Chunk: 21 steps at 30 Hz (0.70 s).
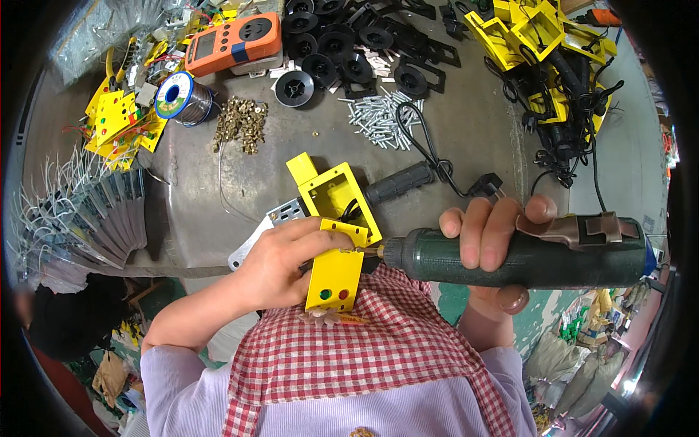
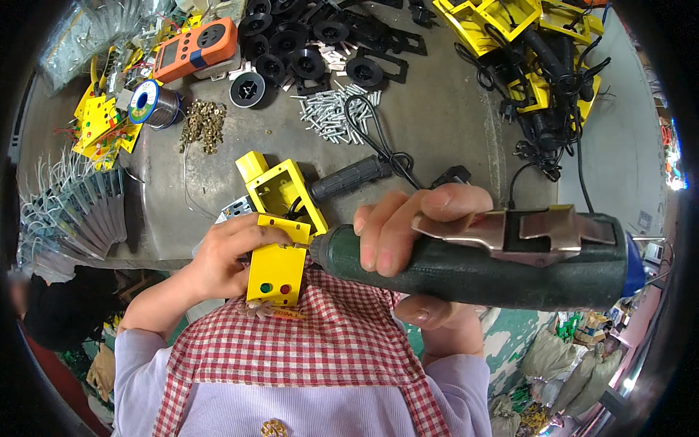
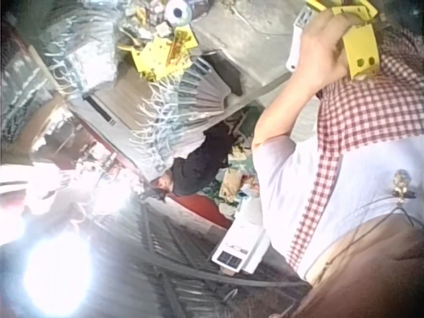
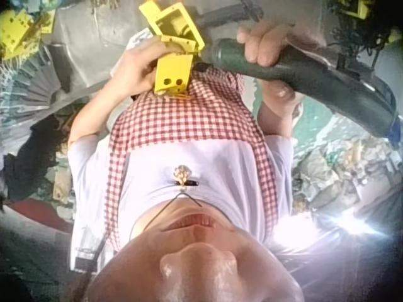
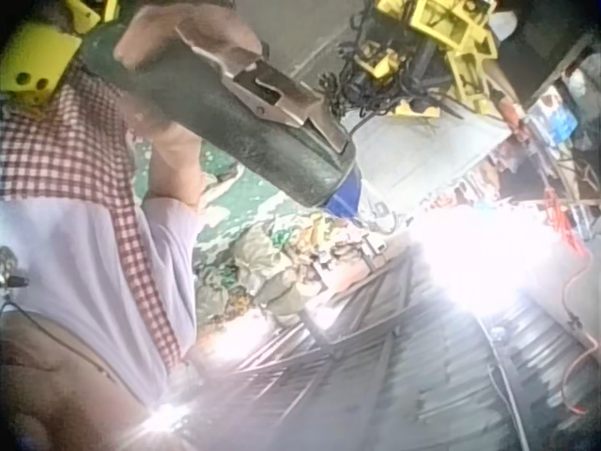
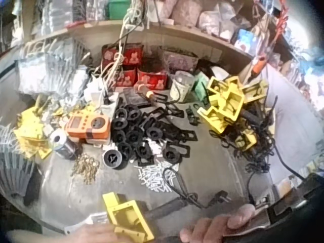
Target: Assembling and soldering wires into a yellow electronic housing component using a soldering iron and an electric screwdriver.
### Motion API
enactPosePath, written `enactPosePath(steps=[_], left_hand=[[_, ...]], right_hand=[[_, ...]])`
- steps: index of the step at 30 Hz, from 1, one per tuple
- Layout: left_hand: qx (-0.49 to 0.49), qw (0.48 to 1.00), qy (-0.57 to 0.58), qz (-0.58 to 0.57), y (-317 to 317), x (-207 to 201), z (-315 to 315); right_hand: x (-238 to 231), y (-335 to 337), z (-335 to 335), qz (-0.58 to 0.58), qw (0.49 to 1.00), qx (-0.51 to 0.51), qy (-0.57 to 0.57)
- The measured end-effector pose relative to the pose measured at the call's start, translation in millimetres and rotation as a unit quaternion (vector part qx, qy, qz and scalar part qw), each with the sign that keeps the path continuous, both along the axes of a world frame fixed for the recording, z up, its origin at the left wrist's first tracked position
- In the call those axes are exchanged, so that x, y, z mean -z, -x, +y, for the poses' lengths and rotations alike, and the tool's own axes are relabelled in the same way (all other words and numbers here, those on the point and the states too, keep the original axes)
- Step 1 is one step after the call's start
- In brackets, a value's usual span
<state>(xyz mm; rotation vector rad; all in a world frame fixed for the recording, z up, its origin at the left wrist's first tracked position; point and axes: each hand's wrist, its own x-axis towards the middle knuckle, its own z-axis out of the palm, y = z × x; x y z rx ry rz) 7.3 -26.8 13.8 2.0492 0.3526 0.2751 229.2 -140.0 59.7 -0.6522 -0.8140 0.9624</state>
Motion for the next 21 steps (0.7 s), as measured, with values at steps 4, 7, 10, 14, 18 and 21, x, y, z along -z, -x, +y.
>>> enactPosePath(steps=[4, 7, 10, 14, 18, 21], left_hand=[[-0.003, 0.999, -0.027, -0.022, -1, 0, 0], [-0.042, 0.996, 0.035, 0.070, -3, -6, -1], [0.002, 0.998, 0.029, 0.046, -5, -4, 6], [0.007, 0.997, 0.053, 0.055, -6, -3, 6], [-0.048, 0.992, 0.082, 0.083, -5, -5, -1], [-0.032, 0.997, 0.050, 0.048, -5, 2, -3]], right_hand=[[3, 0, -1, 0.008, 1.000, -0.003, -0.008], [2, 1, -3, 0.009, 1.000, -0.010, -0.009], [2, 2, -4, 0.013, 1.000, -0.005, -0.007], [1, 1, -7, -0.002, 1.000, -0.005, -0.014], [7, -4, -3, 0.017, 0.999, 0.006, 0.034], [7, -6, -5, 0.057, 0.989, 0.062, 0.124]])
